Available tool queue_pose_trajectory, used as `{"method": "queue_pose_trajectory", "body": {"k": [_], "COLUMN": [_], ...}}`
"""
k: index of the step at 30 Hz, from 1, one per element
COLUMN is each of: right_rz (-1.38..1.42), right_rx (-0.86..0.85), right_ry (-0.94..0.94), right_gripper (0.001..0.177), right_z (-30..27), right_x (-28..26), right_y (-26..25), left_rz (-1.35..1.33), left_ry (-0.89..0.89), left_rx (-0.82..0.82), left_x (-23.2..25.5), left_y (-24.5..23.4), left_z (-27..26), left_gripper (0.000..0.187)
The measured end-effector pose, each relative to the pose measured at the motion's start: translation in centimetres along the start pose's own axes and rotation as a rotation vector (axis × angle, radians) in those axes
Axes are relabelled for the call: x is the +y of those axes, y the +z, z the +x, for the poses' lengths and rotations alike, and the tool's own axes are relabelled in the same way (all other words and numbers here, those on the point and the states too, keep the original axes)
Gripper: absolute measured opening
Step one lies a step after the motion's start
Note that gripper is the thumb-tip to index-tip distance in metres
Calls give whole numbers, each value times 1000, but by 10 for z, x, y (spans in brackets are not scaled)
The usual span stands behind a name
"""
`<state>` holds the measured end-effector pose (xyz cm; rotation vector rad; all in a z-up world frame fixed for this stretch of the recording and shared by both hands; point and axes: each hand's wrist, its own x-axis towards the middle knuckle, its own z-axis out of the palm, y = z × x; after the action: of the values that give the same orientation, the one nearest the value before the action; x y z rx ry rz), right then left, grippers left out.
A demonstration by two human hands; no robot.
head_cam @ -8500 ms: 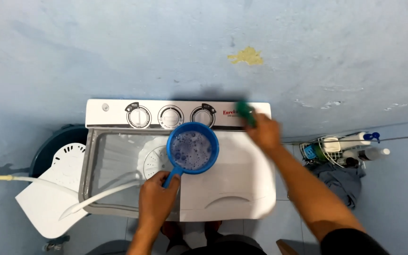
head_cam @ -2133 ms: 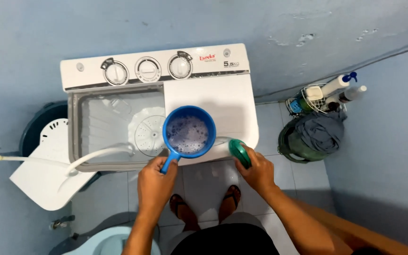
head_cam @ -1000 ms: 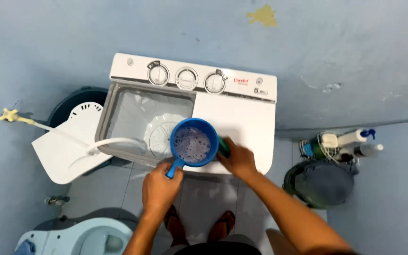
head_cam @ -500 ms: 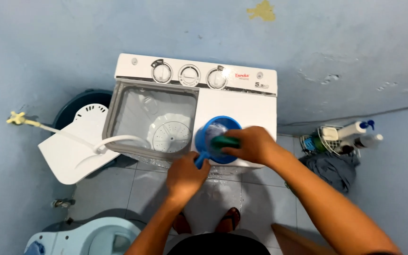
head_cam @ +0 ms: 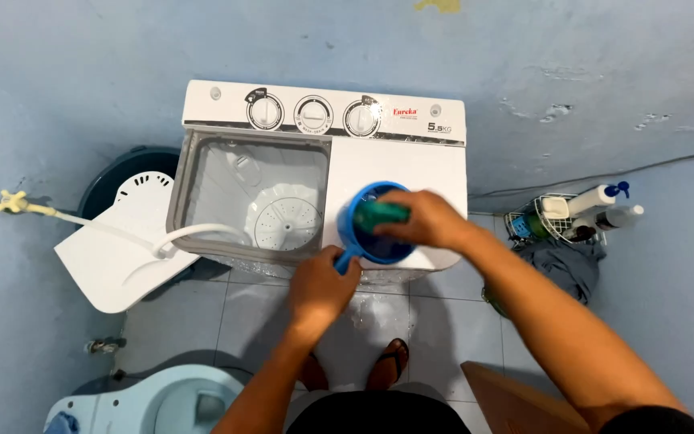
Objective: The recorder scrubs and cleans the surfaces and interior of a twin-tub washing machine using a brush and soapy water.
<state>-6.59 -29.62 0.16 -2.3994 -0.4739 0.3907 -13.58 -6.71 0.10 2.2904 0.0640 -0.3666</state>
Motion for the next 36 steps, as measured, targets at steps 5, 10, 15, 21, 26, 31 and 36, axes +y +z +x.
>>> {"method": "queue_pose_trajectory", "body": {"k": [5, 10, 15, 21, 26, 31, 36], "right_rz": [95, -300, -421, -579, -612, -431, -553], "right_rx": [127, 150, 2, -241, -203, -110, -181], "right_ry": [319, -11, -139, -90, -138, -151, -62], "right_gripper": [51, 45, 52, 53, 51, 53, 57], "right_z": [-24, -36, -9, -30, -20, 3, -36], "right_x": [11, 103, 53, 90, 88, 60, 106], "right_y": [-34, 18, 74, 20, 36, 71, 18], "left_rz": [-23, -124, -79, -113, -149, -143, -159], "left_ry": [-83, -175, -231, -157, -152, -158, -230], "left_rx": [42, 122, 258, 340, 345, 292, 210], "left_x": [-12, -28, -50, -72, -74, -61, -45], "left_y": [-25, -44, -55, -56, -47, -46, -52], "left_z": [-1, -9, -11, -14, -10, -13, -15], "left_gripper": [33, 31, 33, 33, 33, 34, 34]}}
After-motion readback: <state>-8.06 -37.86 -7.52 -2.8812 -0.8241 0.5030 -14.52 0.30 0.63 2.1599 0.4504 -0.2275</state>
